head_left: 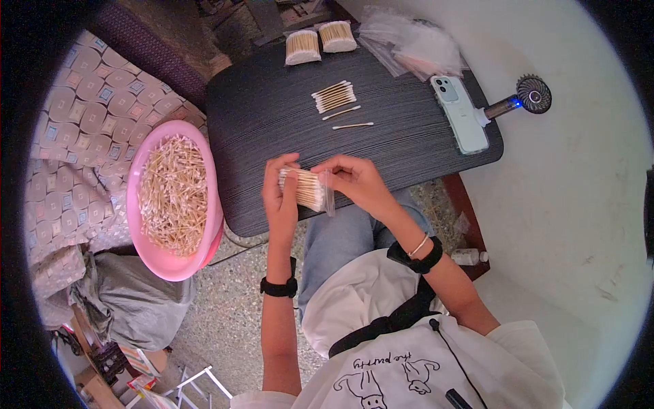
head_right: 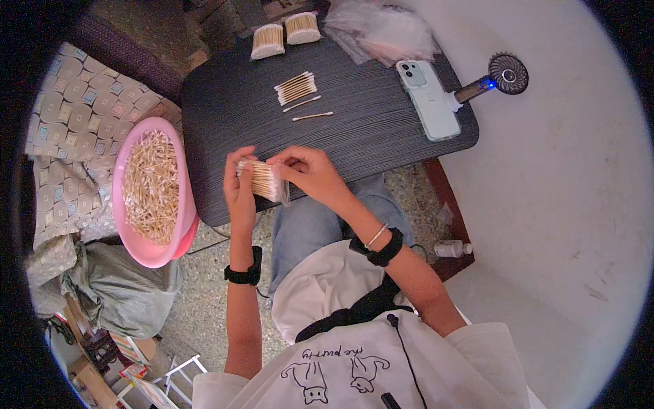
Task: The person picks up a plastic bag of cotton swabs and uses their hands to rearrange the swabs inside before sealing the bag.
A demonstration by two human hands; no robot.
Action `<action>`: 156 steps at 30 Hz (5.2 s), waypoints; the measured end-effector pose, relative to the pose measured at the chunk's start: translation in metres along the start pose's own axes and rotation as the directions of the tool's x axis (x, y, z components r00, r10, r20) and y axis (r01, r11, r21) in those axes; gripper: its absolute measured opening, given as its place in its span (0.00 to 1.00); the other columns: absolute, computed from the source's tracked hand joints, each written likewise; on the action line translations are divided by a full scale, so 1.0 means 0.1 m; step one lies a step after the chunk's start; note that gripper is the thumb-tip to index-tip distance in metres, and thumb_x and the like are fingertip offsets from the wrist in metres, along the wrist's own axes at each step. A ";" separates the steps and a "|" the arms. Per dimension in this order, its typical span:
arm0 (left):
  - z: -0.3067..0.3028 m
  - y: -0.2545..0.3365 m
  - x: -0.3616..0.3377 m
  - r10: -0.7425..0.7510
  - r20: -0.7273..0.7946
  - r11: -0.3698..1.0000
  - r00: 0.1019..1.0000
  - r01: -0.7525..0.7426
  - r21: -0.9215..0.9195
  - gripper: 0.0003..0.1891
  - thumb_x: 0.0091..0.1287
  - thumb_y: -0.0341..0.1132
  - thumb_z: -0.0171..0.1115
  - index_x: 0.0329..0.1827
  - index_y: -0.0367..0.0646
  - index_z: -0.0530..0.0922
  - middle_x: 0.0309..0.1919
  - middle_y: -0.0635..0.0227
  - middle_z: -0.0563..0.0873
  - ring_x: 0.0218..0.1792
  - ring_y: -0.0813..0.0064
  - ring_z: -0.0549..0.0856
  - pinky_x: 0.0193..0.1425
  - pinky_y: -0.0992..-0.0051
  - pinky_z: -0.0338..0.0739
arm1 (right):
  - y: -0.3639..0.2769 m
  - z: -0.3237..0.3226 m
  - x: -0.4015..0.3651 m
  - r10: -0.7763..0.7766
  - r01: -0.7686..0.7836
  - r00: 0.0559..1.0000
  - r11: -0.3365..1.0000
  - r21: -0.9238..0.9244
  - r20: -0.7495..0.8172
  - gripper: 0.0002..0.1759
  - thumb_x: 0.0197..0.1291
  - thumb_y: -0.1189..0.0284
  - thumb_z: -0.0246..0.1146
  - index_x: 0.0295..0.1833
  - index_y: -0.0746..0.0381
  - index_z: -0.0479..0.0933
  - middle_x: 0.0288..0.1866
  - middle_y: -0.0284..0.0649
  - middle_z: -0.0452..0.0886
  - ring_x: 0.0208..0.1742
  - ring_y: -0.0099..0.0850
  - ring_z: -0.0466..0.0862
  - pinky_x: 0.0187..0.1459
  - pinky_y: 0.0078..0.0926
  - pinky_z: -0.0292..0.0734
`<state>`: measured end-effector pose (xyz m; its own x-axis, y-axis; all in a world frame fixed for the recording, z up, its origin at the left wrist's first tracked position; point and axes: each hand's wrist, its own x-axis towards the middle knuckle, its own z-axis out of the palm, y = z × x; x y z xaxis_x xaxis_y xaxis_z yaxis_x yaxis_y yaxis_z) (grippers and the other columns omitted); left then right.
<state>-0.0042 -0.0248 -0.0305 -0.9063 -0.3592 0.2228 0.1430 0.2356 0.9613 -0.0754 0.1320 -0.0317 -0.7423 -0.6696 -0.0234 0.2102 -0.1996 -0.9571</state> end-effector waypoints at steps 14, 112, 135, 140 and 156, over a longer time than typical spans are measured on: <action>0.07 0.14 0.00 -0.096 0.015 0.981 0.995 0.097 -0.168 0.26 0.68 0.40 0.46 0.68 0.39 0.63 0.50 0.61 0.76 0.54 0.72 0.74 0.62 0.74 0.64 | -0.05 -0.04 0.00 -0.037 0.038 0.999 0.997 0.065 -0.006 0.14 0.62 0.77 0.61 0.53 0.70 0.77 0.50 0.38 0.81 0.49 0.21 0.79 0.51 0.20 0.75; 0.35 0.05 0.11 -0.166 0.026 0.855 0.986 0.157 -0.495 0.17 0.73 0.35 0.50 0.59 0.34 0.75 0.55 0.63 0.80 0.54 0.77 0.77 0.63 0.76 0.68 | -0.10 0.01 0.12 -0.291 0.267 0.912 0.956 -0.121 -0.289 0.16 0.57 0.73 0.66 0.51 0.66 0.75 0.49 0.37 0.80 0.49 0.22 0.78 0.51 0.22 0.72; 0.31 0.04 0.07 -0.134 0.112 0.872 0.985 0.171 -0.458 0.20 0.70 0.32 0.50 0.62 0.30 0.69 0.61 0.57 0.74 0.60 0.68 0.75 0.67 0.70 0.66 | -0.10 0.00 0.12 -0.219 0.230 0.972 0.961 0.151 -0.084 0.15 0.58 0.77 0.64 0.51 0.64 0.73 0.65 0.43 0.68 0.63 0.29 0.71 0.63 0.27 0.66; 0.32 0.08 0.06 -0.152 0.090 0.858 0.984 0.177 -0.482 0.20 0.70 0.33 0.49 0.62 0.30 0.69 0.60 0.57 0.75 0.60 0.69 0.75 0.67 0.71 0.66 | -0.14 -0.01 0.10 -0.151 0.169 0.983 0.967 0.189 -0.106 0.12 0.59 0.77 0.63 0.48 0.64 0.75 0.63 0.41 0.70 0.57 0.26 0.75 0.55 0.23 0.71; 0.30 -0.04 0.03 -0.229 0.008 0.906 0.973 0.216 -0.363 0.23 0.69 0.45 0.58 0.57 0.33 0.72 0.48 0.61 0.82 0.48 0.71 0.82 0.56 0.74 0.75 | -0.03 0.02 0.07 -0.294 0.264 0.943 0.946 -0.187 -0.156 0.22 0.59 0.70 0.66 0.57 0.67 0.72 0.47 0.38 0.76 0.47 0.24 0.76 0.48 0.23 0.73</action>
<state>-0.0195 0.0001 -0.0380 -0.9182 -0.3962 -0.0043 0.0784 -0.1923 0.9782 -0.0805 0.1265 -0.0286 -0.8611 -0.4613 0.2138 -0.1154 -0.2321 -0.9658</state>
